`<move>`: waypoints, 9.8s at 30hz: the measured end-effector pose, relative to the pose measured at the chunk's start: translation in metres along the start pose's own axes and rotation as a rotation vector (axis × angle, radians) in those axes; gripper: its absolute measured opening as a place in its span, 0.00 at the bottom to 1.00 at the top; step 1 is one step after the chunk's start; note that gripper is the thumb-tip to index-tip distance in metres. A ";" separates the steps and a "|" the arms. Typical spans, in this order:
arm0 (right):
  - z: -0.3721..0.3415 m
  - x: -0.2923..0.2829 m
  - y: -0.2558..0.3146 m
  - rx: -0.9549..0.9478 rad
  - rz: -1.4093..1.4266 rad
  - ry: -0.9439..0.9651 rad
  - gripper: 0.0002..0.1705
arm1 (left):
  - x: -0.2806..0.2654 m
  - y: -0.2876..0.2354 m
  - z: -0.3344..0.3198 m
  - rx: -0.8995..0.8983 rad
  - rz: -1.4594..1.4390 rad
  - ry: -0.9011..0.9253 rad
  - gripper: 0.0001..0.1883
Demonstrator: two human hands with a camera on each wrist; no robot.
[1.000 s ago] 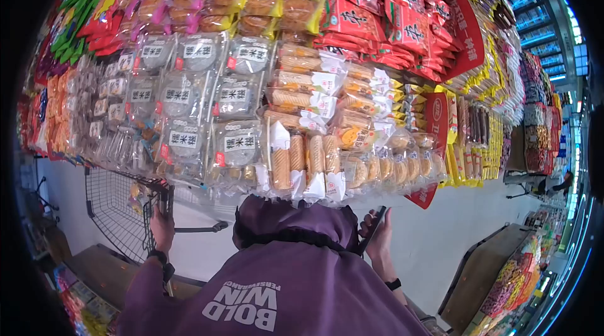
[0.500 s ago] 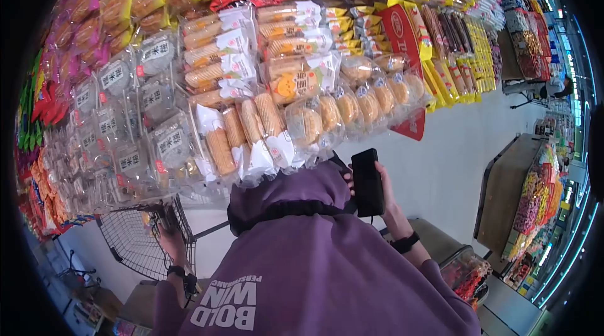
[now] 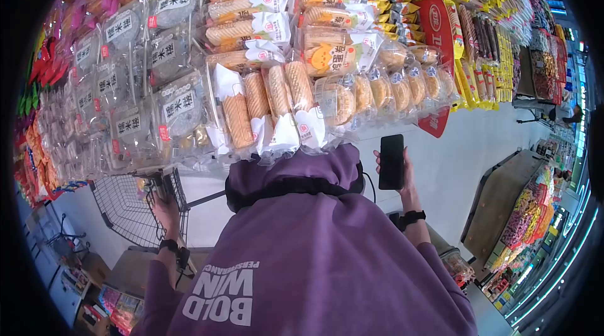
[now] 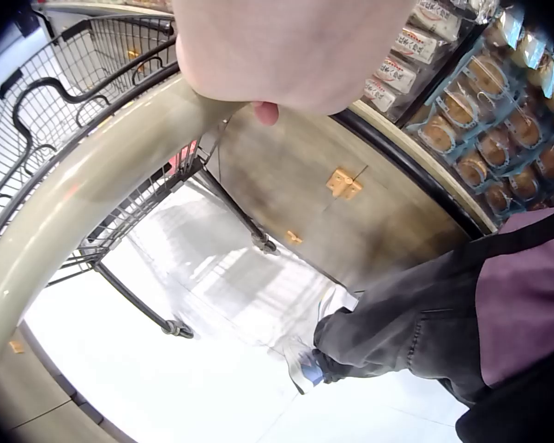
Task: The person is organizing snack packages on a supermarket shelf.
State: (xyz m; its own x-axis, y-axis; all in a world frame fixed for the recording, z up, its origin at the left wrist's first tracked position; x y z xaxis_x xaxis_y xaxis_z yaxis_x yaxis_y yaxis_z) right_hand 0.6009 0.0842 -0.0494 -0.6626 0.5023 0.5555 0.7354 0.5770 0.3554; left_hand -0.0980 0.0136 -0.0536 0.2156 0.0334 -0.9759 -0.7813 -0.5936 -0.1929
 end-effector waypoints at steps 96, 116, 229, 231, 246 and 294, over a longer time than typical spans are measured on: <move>0.014 0.016 -0.032 0.334 -1.092 0.081 0.21 | -0.012 -0.017 -0.010 -0.090 -0.125 0.034 0.22; -0.029 0.101 -0.014 0.293 -1.079 0.195 0.39 | -0.009 -0.005 -0.007 -0.027 -0.111 -0.003 0.21; -0.018 0.101 -0.037 0.400 -1.148 0.088 0.29 | -0.002 0.009 -0.004 -0.053 -0.191 0.094 0.26; -0.012 0.092 -0.042 0.505 -1.298 0.030 0.33 | -0.002 0.010 -0.003 -0.103 -0.234 0.131 0.27; -0.058 0.068 -0.056 -0.024 -0.894 -0.102 0.16 | 0.010 0.030 0.004 -0.106 -0.095 0.094 0.26; -0.026 -0.065 -0.178 0.073 -2.130 -0.036 0.12 | -0.029 0.033 0.036 0.111 -0.160 -0.052 0.17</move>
State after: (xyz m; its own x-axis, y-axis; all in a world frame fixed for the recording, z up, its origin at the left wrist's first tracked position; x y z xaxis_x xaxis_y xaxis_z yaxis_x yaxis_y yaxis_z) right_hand 0.5168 -0.0679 -0.1293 -0.2660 -0.7797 -0.5669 -0.9588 0.1531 0.2393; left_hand -0.1510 0.0215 -0.0353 0.3143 0.1633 -0.9352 -0.7995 -0.4856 -0.3535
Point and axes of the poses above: each hand's wrist, its own z-axis towards the middle knuckle, its own x-axis out of the palm, y = z × x, the point moved 1 cm from there along z, towards the middle knuckle, and after that the axes turned 1 degree about -z, right-handed, at the moved point
